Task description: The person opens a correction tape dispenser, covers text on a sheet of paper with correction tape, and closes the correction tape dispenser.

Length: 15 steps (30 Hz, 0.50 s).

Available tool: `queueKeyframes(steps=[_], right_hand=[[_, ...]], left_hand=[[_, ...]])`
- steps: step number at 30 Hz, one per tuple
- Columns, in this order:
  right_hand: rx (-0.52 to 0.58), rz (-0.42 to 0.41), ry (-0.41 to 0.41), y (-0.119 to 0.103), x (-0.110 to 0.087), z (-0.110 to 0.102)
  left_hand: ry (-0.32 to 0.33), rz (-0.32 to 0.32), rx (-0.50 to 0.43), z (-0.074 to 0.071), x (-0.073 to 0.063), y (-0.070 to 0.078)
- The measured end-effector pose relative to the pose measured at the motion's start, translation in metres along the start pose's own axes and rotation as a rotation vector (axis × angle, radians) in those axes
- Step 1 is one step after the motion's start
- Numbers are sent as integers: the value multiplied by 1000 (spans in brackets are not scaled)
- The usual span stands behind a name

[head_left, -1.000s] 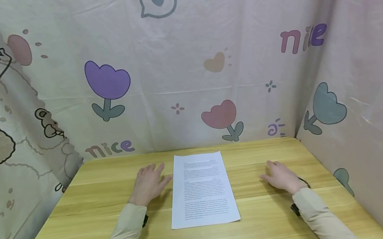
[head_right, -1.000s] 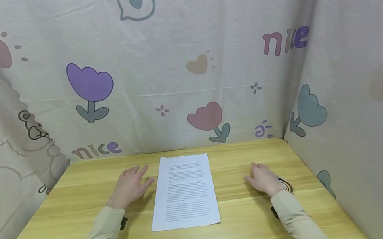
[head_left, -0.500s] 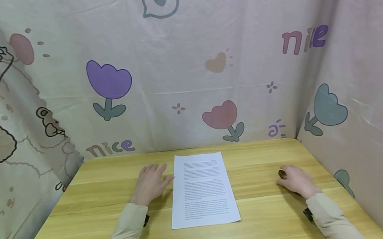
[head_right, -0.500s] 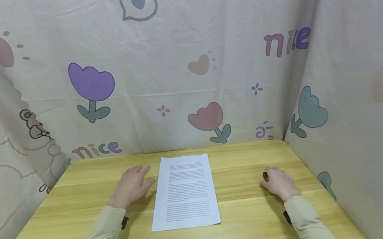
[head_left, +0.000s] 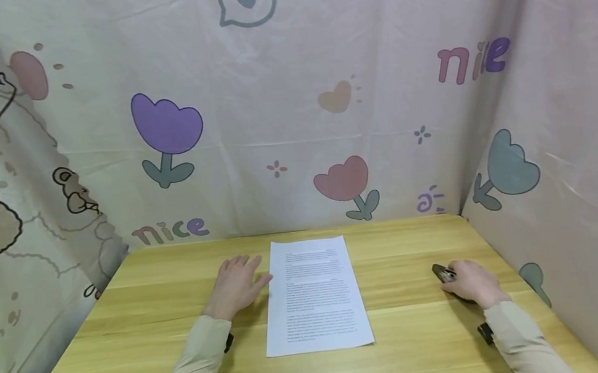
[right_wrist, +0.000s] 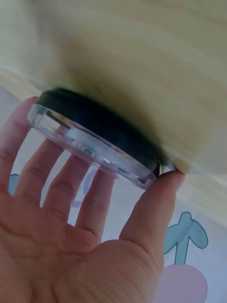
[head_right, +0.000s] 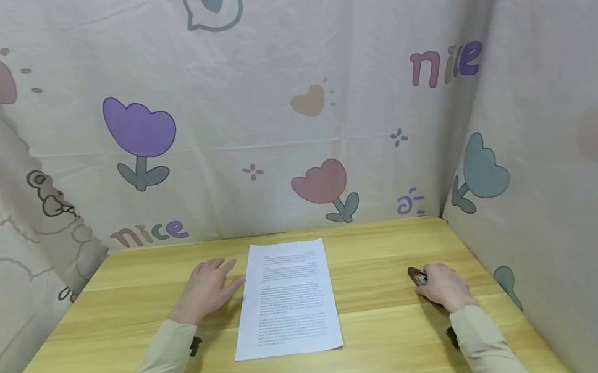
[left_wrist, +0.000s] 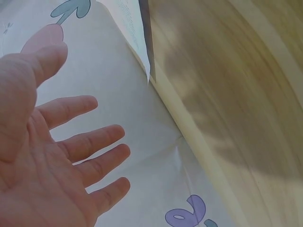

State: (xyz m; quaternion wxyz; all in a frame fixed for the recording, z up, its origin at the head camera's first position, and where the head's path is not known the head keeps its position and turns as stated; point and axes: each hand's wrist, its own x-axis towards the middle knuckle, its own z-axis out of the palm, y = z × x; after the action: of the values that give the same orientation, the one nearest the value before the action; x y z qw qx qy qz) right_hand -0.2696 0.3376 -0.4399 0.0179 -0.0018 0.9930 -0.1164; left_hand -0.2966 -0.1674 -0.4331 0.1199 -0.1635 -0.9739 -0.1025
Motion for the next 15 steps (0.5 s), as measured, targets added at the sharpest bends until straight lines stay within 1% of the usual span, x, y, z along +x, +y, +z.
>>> queueKeyframes(steps=[8,15], right_hand=[[21,15,-3,-7,4,1],[23,1,33,-13,7,3]], left_hand=[[-10,-2,-23,0,0,-3],[1,25,-41,0,1,-3]])
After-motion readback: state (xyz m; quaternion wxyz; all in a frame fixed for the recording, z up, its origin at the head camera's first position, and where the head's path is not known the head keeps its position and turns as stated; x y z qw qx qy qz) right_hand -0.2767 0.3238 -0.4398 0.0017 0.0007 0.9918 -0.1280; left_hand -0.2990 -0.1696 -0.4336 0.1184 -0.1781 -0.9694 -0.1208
